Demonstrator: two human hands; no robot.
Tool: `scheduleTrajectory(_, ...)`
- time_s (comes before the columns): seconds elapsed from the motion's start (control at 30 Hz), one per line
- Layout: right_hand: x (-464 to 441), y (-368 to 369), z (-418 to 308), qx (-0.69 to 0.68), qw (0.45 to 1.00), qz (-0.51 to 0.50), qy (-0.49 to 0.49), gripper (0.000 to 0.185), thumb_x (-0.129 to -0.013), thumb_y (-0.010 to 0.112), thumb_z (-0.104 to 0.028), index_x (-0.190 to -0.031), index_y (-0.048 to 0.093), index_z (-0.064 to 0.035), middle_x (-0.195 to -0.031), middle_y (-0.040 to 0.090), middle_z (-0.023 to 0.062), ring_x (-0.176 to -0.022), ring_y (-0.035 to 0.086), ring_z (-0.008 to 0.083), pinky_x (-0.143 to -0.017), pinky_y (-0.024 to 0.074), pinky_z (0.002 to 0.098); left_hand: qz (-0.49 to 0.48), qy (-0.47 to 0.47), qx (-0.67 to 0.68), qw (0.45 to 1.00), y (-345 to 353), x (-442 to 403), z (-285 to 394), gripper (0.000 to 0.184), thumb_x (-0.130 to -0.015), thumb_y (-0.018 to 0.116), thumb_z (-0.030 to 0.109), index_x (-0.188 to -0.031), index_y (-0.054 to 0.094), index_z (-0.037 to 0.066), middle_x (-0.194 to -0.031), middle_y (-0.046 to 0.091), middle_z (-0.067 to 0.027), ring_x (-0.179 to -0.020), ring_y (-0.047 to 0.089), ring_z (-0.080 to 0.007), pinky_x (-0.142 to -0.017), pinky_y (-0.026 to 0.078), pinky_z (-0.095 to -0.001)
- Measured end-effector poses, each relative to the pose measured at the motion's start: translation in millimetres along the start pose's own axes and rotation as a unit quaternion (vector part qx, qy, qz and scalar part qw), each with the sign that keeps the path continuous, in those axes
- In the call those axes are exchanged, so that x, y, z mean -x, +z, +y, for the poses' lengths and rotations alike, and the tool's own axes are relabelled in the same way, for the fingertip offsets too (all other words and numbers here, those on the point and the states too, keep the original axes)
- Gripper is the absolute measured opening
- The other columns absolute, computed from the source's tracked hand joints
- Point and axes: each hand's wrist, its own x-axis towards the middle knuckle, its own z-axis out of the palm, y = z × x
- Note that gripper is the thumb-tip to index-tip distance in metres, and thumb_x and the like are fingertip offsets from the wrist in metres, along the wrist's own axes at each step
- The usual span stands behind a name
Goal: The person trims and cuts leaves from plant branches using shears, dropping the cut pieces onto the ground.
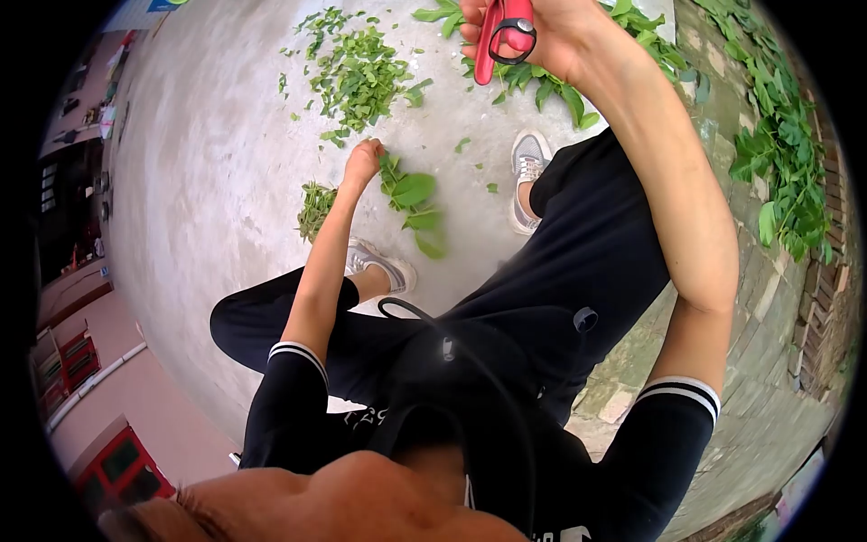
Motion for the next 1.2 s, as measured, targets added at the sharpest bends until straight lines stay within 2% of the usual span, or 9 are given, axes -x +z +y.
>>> scheduleTrajectory(0.17, -9, 8, 8, 0.057, 0.998, -0.016, 0.011, 0.028, -0.092, 0.058, -0.035, -0.086, 0.058, -0.0069, -0.073, 0.062, 0.0070, -0.064, 0.066, 0.0249, -0.051, 0.0557, 0.0346, 0.010, 0.186, -0.157, 0.970, 22, 17, -6, 0.024, -0.088, 0.059, 0.010, -0.105, 0.072, 0.021, -0.125, 0.060, -0.0002, -0.129, 0.050, -0.0281, -0.100, 0.043, -0.0546)
scheduleTrajectory(0.27, -10, 17, 12, 0.052, 0.999, -0.001, -0.007, 0.027, -0.091, 0.059, -0.034, -0.084, 0.056, -0.0078, -0.073, 0.061, 0.0071, -0.064, 0.065, 0.0245, -0.051, 0.0563, 0.0354, -0.037, 0.146, -0.193, 0.969, 14, 25, -2, 0.023, -0.088, 0.060, 0.010, -0.103, 0.073, 0.021, -0.126, 0.060, -0.0004, -0.130, 0.050, -0.0266, -0.104, 0.039, -0.0568)
scheduleTrajectory(0.47, -9, 28, 7, 0.075, 0.997, 0.012, 0.017, 0.028, -0.091, 0.059, -0.032, -0.081, 0.056, -0.0071, -0.072, 0.061, 0.0069, -0.062, 0.064, 0.0242, -0.053, 0.0575, 0.0357, -0.028, 0.199, -0.096, 0.975, -48, 16, -31, 0.014, -0.086, 0.070, 0.015, -0.099, 0.075, 0.015, -0.099, 0.072, -0.0045, -0.112, 0.062, -0.0231, -0.103, 0.035, -0.0614)
scheduleTrajectory(0.53, -10, 29, 8, 0.081, 0.996, 0.003, 0.026, 0.028, -0.091, 0.059, -0.032, -0.078, 0.055, -0.0071, -0.070, 0.060, 0.0064, -0.062, 0.063, 0.0237, -0.054, 0.0572, 0.0352, 0.064, 0.208, 0.020, 0.976, -97, 33, -34, 0.012, -0.087, 0.073, 0.018, -0.094, 0.071, 0.008, -0.086, 0.071, -0.0114, -0.094, 0.067, -0.0272, -0.091, 0.042, -0.0530)
scheduleTrajectory(0.63, -14, 32, 15, 0.084, 0.996, -0.006, 0.027, 0.032, -0.094, 0.059, -0.033, -0.078, 0.058, -0.0055, -0.068, 0.061, 0.0066, -0.061, 0.064, 0.0230, -0.056, 0.0565, 0.0343, 0.051, 0.104, 0.184, 0.976, -141, 47, -53, 0.018, -0.096, 0.067, 0.019, -0.098, 0.065, 0.002, -0.074, 0.064, -0.0145, -0.066, 0.059, -0.0232, -0.063, 0.048, -0.0373)
scheduleTrajectory(0.67, -18, 27, 22, 0.160, 0.987, -0.015, -0.013, 0.042, -0.095, 0.062, -0.036, -0.103, 0.062, 0.0043, -0.085, 0.063, 0.0067, -0.075, 0.064, 0.0197, -0.077, 0.0596, 0.0385, 0.041, 0.074, 0.211, 0.974, -149, 53, -59, 0.021, -0.099, 0.065, 0.022, -0.099, 0.065, 0.002, -0.077, 0.067, -0.0086, -0.070, 0.060, -0.0154, -0.066, 0.049, -0.0330)
scheduleTrajectory(0.8, -19, 37, 39, 0.207, 0.976, -0.059, -0.008, 0.037, -0.089, 0.063, -0.038, -0.104, 0.060, -0.0045, -0.087, 0.061, 0.0061, -0.076, 0.062, 0.0176, -0.070, 0.0544, 0.0352, 0.006, -0.019, 0.512, 0.859, -194, 112, -33, 0.026, -0.106, 0.055, 0.026, -0.106, 0.063, 0.002, -0.089, 0.068, -0.0009, -0.075, 0.061, -0.0085, -0.070, 0.050, -0.0245)
scheduleTrajectory(0.93, -19, 50, 58, 0.281, 0.957, -0.069, 0.010, 0.035, -0.088, 0.063, -0.034, -0.097, 0.061, -0.0008, -0.085, 0.063, 0.0062, -0.075, 0.063, 0.0166, -0.069, 0.0536, 0.0319, 0.012, -0.002, 0.700, 0.714, -221, 150, -11, 0.021, -0.105, 0.057, 0.017, -0.112, 0.062, -0.001, -0.101, 0.072, -0.0081, -0.083, 0.067, -0.0117, -0.080, 0.056, -0.0270)
scheduleTrajectory(1.2, -24, 73, 88, 0.292, 0.953, -0.080, -0.032, 0.038, -0.093, 0.065, -0.029, -0.107, 0.062, 0.0061, -0.100, 0.068, 0.0136, -0.087, 0.068, 0.0193, -0.077, 0.0538, 0.0334, 0.033, 0.067, 0.807, 0.586, -255, 174, 31, 0.031, -0.099, 0.060, 0.004, -0.128, 0.055, -0.004, -0.116, 0.069, -0.0103, -0.105, 0.066, -0.0157, -0.097, 0.051, -0.0316)
